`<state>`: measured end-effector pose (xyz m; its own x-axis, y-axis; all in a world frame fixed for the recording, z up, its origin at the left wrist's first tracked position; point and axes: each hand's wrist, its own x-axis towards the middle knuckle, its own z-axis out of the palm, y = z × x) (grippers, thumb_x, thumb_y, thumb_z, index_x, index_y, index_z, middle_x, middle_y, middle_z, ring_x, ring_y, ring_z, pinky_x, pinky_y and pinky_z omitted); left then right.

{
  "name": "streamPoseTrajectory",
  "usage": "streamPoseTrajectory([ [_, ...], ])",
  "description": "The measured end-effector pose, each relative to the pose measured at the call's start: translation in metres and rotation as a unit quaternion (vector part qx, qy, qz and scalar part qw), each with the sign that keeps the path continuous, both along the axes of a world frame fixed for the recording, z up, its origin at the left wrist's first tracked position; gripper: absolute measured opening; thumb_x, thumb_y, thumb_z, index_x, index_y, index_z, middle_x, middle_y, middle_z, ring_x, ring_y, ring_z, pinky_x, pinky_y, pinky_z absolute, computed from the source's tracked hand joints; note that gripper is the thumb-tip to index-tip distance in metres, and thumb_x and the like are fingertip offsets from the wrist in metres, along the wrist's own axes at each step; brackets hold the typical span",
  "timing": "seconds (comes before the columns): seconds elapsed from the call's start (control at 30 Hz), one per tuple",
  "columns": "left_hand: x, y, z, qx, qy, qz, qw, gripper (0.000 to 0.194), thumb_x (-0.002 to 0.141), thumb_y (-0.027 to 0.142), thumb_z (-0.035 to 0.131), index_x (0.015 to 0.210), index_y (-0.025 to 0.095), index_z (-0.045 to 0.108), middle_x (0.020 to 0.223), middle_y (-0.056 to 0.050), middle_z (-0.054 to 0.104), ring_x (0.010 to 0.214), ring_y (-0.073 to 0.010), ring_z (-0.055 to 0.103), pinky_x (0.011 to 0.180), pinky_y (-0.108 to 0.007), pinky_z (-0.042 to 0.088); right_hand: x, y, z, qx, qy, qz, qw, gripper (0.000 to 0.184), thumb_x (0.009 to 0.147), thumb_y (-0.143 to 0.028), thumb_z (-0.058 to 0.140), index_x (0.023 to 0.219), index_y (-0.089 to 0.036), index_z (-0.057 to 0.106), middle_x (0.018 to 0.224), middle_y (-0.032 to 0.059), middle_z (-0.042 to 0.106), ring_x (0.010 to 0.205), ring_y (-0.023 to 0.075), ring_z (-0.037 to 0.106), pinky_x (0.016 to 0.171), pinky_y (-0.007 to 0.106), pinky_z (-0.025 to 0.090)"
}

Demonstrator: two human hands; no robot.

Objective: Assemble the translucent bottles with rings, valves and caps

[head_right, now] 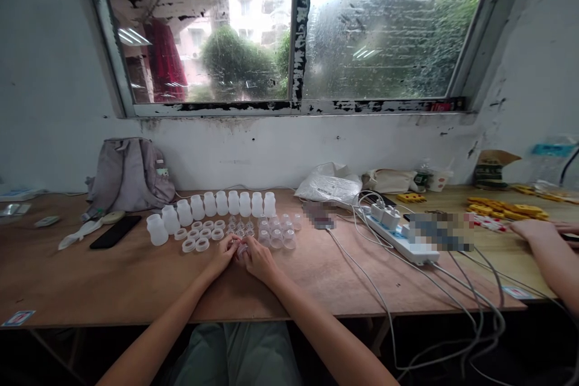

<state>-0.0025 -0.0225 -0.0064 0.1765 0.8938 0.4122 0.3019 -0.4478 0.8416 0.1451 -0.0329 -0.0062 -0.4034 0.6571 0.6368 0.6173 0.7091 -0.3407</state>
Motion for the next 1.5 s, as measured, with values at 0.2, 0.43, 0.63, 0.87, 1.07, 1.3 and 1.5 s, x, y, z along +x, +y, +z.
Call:
streamPoseTrajectory([
  [0.2,-0.002,-0.010,0.001,-0.023,-0.021,-0.013,0.999,0.028,0.080,0.040,0.041,0.085,0.016,0.054,0.054,0.002,0.055,0.046,-0.0116,0.054,0.044,-0.021,0.043,0.000,0.001,0.000,-0.016,-0.002,-0.068,0.998,0.012,0.076,-0.016,0.041,0.087,-0.018,0.045,0.080,0.0033,0.058,0.069,0.0150,0.055,0.059,0.023,0.038],
  [0.43,-0.002,-0.019,0.004,-0.016,0.003,-0.011,1.000,0.023,0.075,0.021,0.043,0.091,0.016,0.058,0.074,-0.002,0.066,0.034,-0.0058,0.048,0.037,-0.018,0.040,-0.004,0.001,0.002,-0.034,-0.027,-0.118,0.992,0.012,0.074,-0.014,0.042,0.085,-0.018,0.045,0.081,0.0046,0.059,0.065,0.0151,0.054,0.055,0.023,0.034],
  [0.63,-0.004,-0.019,0.003,-0.008,0.031,0.001,0.999,0.037,0.069,0.015,0.043,0.101,0.014,0.061,0.088,-0.007,0.067,0.034,-0.0060,0.049,0.035,-0.020,0.043,-0.004,0.004,0.000,-0.026,-0.013,-0.125,0.992,0.013,0.074,-0.014,0.040,0.085,-0.018,0.044,0.079,0.0035,0.058,0.066,0.0155,0.054,0.055,0.023,0.033],
  [0.87,-0.006,-0.022,0.007,0.029,0.082,0.018,0.996,0.037,0.069,0.014,0.044,0.101,0.012,0.063,0.076,-0.006,0.070,0.037,-0.0082,0.051,0.041,-0.021,0.044,-0.003,0.004,0.000,-0.036,-0.007,-0.113,0.993,0.015,0.071,-0.012,0.040,0.083,-0.019,0.045,0.072,0.0010,0.058,0.062,0.0144,0.052,0.054,0.022,0.031],
  [1.07,-0.008,-0.028,0.009,0.082,0.137,0.021,0.987,0.033,0.071,0.019,0.050,0.101,0.017,0.063,0.079,-0.005,0.070,0.052,-0.0118,0.056,0.053,-0.023,0.046,-0.003,0.004,0.001,-0.063,-0.004,-0.128,0.990,0.017,0.066,-0.009,0.044,0.079,-0.019,0.046,0.067,-0.0003,0.057,0.059,0.0133,0.051,0.051,0.021,0.027],
  [1.3,-0.003,-0.028,0.009,0.104,0.185,0.065,0.975,0.030,0.074,0.026,0.051,0.102,0.021,0.062,0.084,-0.003,0.069,0.062,-0.0145,0.061,0.065,-0.026,0.047,-0.003,0.009,0.001,-0.073,0.011,-0.105,0.992,0.018,0.066,-0.008,0.044,0.079,-0.020,0.047,0.064,-0.0012,0.056,0.059,0.0129,0.052,0.051,0.020,0.028],
  [1.5,-0.003,-0.024,0.009,0.101,0.201,0.129,0.966,0.024,0.071,0.017,0.051,0.093,0.020,0.060,0.078,-0.003,0.067,0.071,-0.0179,0.062,0.068,-0.028,0.046,-0.003,0.005,0.002,-0.042,0.020,-0.034,0.998,0.010,0.076,-0.017,0.043,0.084,-0.019,0.047,0.063,-0.0017,0.055,0.057,0.0122,0.052,0.054,0.020,0.035],
])
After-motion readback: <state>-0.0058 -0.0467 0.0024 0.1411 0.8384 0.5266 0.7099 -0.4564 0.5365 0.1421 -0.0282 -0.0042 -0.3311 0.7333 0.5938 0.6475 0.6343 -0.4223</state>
